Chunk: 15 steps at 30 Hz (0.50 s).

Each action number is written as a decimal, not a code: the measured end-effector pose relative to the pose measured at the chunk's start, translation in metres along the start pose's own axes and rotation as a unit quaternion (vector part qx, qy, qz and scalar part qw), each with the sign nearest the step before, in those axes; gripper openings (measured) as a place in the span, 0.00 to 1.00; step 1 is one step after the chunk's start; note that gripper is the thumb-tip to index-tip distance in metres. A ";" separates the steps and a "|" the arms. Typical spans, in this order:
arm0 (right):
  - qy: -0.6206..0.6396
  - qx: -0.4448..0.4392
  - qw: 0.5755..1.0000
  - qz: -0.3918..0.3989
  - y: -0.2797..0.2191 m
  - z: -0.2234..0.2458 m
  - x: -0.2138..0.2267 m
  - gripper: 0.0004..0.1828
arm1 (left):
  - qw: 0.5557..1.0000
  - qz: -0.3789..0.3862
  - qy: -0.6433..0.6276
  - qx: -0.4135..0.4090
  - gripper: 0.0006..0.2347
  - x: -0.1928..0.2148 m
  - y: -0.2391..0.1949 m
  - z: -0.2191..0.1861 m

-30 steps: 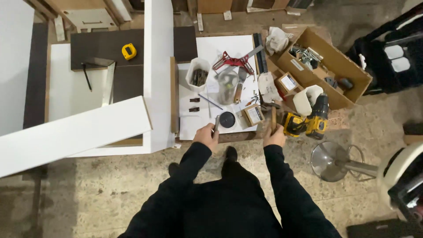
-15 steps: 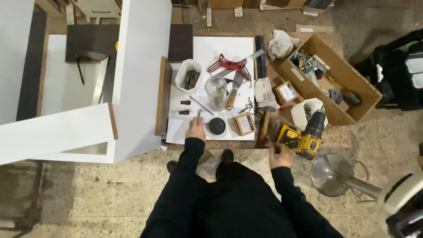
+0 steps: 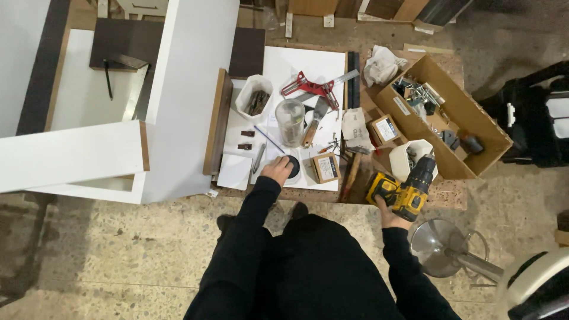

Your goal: The person attaches small metal hinges to the edge of a white furniture panel. They position each hinge, mark screw holes with a pencil, hammer nails to start holes, then drive screws with a cordless drill, working on multiple hinges one at a time.

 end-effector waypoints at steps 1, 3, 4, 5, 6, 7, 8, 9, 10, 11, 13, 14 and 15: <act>0.000 0.003 1.000 0.001 0.002 -0.024 -0.006 0.39 | 1.000 -0.002 0.000 0.002 0.03 0.009 0.001 -0.007; -0.009 -0.032 0.999 0.043 0.007 -0.071 -0.022 0.30 | 0.989 -0.031 -0.098 0.103 0.05 0.031 0.002 -0.012; -0.007 -0.028 0.999 0.044 0.006 -0.082 -0.024 0.30 | 0.989 -0.035 -0.096 0.105 0.05 0.044 0.000 -0.021; 0.037 -0.072 0.996 0.044 0.004 -0.093 -0.026 0.25 | 0.968 -0.099 -0.183 0.138 0.04 0.061 -0.003 -0.026; 0.081 -0.112 0.989 0.046 0.006 -0.104 -0.031 0.20 | 0.934 -0.166 -0.267 0.171 0.04 0.077 -0.007 -0.029; 0.085 -0.106 0.989 0.051 0.001 -0.079 -0.012 0.20 | 0.933 -0.172 -0.263 0.175 0.04 0.118 -0.009 -0.047; 0.110 -0.079 0.991 0.002 0.002 -0.052 0.002 0.22 | 0.901 -0.163 -0.341 0.213 0.04 0.159 -0.013 -0.058; 0.136 -0.052 0.988 -0.046 0.001 -0.024 0.016 0.24 | 0.861 -0.153 -0.418 0.247 0.04 0.199 -0.018 -0.070; 0.145 -0.043 0.988 -0.033 0.005 0.025 0.030 0.24 | 0.860 -0.167 -0.410 0.255 0.04 0.239 -0.026 -0.074; 0.171 0.006 0.985 -0.021 0.008 0.076 0.046 0.25 | 0.858 -0.180 -0.431 0.214 0.04 0.279 -0.034 -0.082; 0.204 0.060 0.977 0.001 0.009 0.159 0.069 0.26 | 0.855 -0.202 -0.443 0.179 0.04 0.344 -0.049 -0.089; 0.240 -0.005 0.970 0.032 0.008 0.188 0.074 0.20 | 0.865 -0.207 -0.427 0.162 0.04 0.370 -0.055 -0.088; 0.273 -0.070 0.957 0.066 0.007 0.216 0.079 0.14 | 0.876 -0.211 -0.409 0.145 0.04 0.396 -0.061 -0.088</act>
Point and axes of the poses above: each hand's wrist, its own y-axis towards the middle knuckle, its own x-axis out of the back of the hand, z = x × y, the point moved 3 cm from there along y, towards the middle knuckle
